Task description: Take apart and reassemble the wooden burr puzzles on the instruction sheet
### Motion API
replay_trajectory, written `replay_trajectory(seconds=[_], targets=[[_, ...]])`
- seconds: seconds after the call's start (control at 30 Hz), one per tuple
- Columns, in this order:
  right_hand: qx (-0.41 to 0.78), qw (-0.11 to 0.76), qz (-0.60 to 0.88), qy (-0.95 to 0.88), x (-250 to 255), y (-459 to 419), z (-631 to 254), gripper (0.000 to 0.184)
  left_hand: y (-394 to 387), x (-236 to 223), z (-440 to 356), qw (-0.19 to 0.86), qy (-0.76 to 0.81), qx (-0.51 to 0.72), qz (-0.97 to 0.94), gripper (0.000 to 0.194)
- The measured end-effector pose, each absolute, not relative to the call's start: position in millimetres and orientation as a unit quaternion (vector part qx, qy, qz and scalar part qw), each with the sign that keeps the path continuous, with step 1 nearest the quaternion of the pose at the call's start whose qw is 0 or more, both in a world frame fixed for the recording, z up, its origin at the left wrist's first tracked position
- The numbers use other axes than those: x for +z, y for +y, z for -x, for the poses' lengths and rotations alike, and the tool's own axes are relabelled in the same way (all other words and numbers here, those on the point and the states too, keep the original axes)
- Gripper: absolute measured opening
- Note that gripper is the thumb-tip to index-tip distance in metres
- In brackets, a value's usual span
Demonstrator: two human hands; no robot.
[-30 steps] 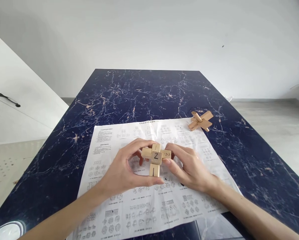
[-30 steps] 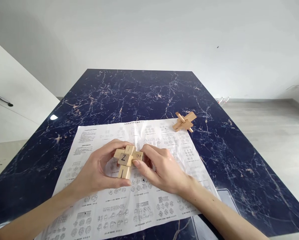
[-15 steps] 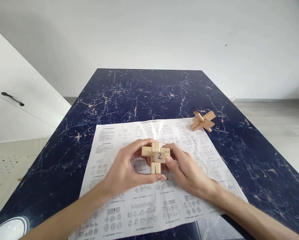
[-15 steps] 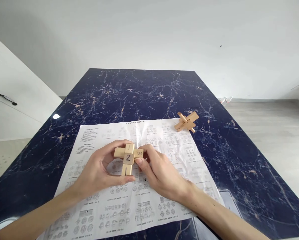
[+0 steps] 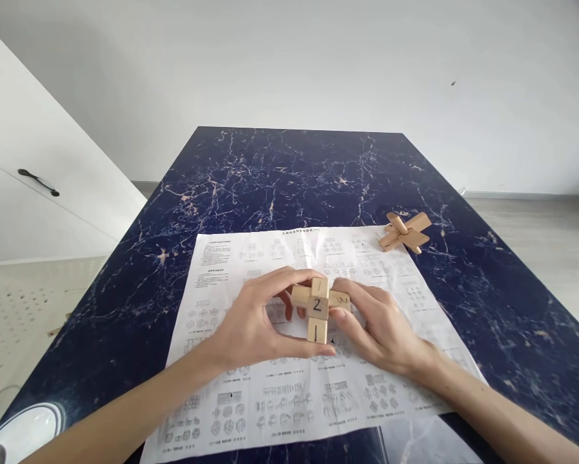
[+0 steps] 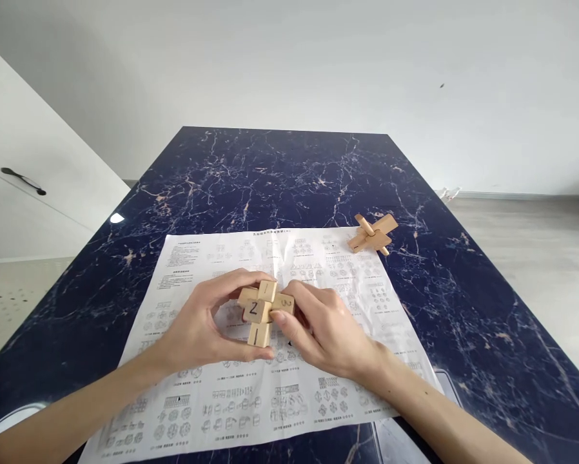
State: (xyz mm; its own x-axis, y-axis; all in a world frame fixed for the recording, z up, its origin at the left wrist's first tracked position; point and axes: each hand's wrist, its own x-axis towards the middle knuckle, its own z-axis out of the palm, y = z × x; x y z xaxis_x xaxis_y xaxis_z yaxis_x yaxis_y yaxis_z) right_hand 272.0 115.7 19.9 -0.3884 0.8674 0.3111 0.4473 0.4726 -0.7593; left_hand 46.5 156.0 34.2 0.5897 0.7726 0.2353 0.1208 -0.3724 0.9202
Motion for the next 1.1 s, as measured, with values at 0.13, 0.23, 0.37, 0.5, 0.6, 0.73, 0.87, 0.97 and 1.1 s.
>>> replay_trajectory(seconds=[0.13,0.23,0.37,0.5,0.6,0.73,0.87,0.97,1.1], targets=[[0.370,0.362,0.438,-0.735,25,114,-265,0.045,157,32,-46,0.410,0.280,0.372,-0.784,0.075],[0.473,0.340,0.451,-0.677,30,112,-260,0.057,157,30,-44,0.335,0.269,0.392,-0.813,0.074],[0.552,0.320,0.447,-0.627,34,112,-260,0.061,156,28,-44,0.262,0.251,0.410,-0.837,0.069],[0.551,0.306,0.447,-0.635,37,115,-264,0.063,156,28,-44,0.267,0.253,0.401,-0.839,0.068],[0.567,0.302,0.450,-0.620,42,115,-269,0.063,157,28,-43,0.283,0.270,0.370,-0.843,0.079],[0.657,0.367,0.462,-0.470,46,101,-284,0.055,158,24,-40,0.289,0.305,0.344,-0.840,0.099],[0.725,0.460,0.457,-0.231,42,84,-311,0.036,161,23,-38,0.289,0.330,0.327,-0.837,0.078],[0.718,0.523,0.443,-0.120,38,82,-327,0.023,164,29,-37,0.299,0.343,0.299,-0.839,0.054],[0.711,0.566,0.411,-0.068,38,83,-336,0.016,155,41,-20,0.285,0.392,0.244,-0.840,0.049]])
